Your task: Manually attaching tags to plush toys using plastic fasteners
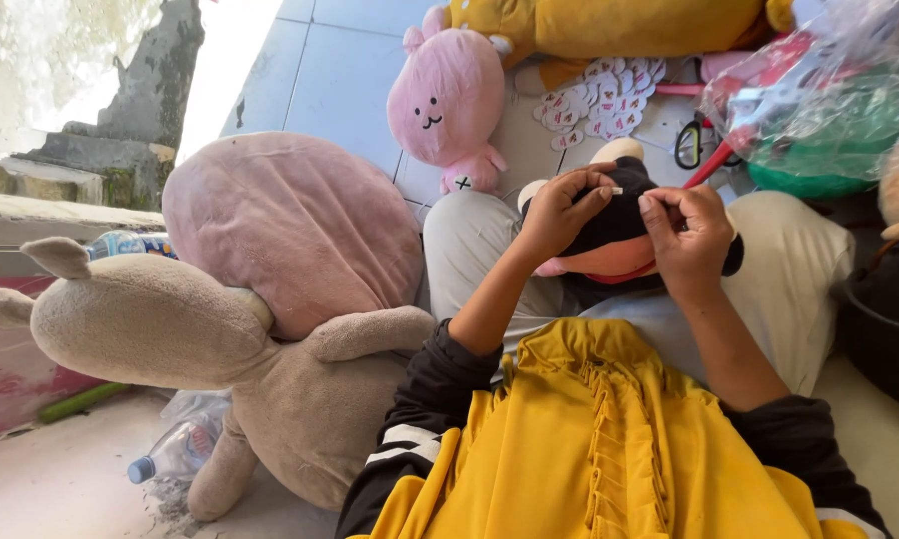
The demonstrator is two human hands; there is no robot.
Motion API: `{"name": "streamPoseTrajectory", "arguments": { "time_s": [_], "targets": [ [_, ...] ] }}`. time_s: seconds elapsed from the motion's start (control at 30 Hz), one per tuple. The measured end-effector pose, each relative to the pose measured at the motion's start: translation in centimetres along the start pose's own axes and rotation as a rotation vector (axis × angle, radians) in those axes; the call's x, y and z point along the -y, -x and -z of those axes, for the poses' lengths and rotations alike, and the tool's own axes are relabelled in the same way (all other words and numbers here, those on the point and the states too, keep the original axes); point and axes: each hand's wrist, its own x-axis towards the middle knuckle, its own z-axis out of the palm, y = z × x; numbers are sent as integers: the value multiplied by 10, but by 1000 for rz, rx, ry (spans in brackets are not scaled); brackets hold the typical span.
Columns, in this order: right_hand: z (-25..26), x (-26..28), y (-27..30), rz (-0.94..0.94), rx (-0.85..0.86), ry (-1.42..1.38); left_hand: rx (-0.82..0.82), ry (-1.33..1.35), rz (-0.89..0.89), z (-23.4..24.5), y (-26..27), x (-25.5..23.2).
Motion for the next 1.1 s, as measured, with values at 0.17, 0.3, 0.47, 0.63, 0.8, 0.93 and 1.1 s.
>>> {"name": "streamPoseTrajectory", "arguments": {
  "time_s": [0.17,0.3,0.47,0.63,0.8,0.93,1.1],
  "targets": [
    [-2,-7,1,67,16,59,13,-104,-49,4,3,-8],
    [-7,-4,-3,74,4,1,-50,-167,-164,-1,4,2],
    [0,15,-8,45,89,-7,-56,-205,-154,4,4,-19],
    [10,17,-13,59,136,-34,-49,-150,20,-1,4,-29],
    [20,11,-9,110,151,4,-47,-89,4,-9,10,-36],
    [21,8,-1,95,126,0,-28,-59,-22,-9,12,-33],
    [21,11,10,125,122,35,-3,-48,-96,-7,22,-29]
  ]
}}
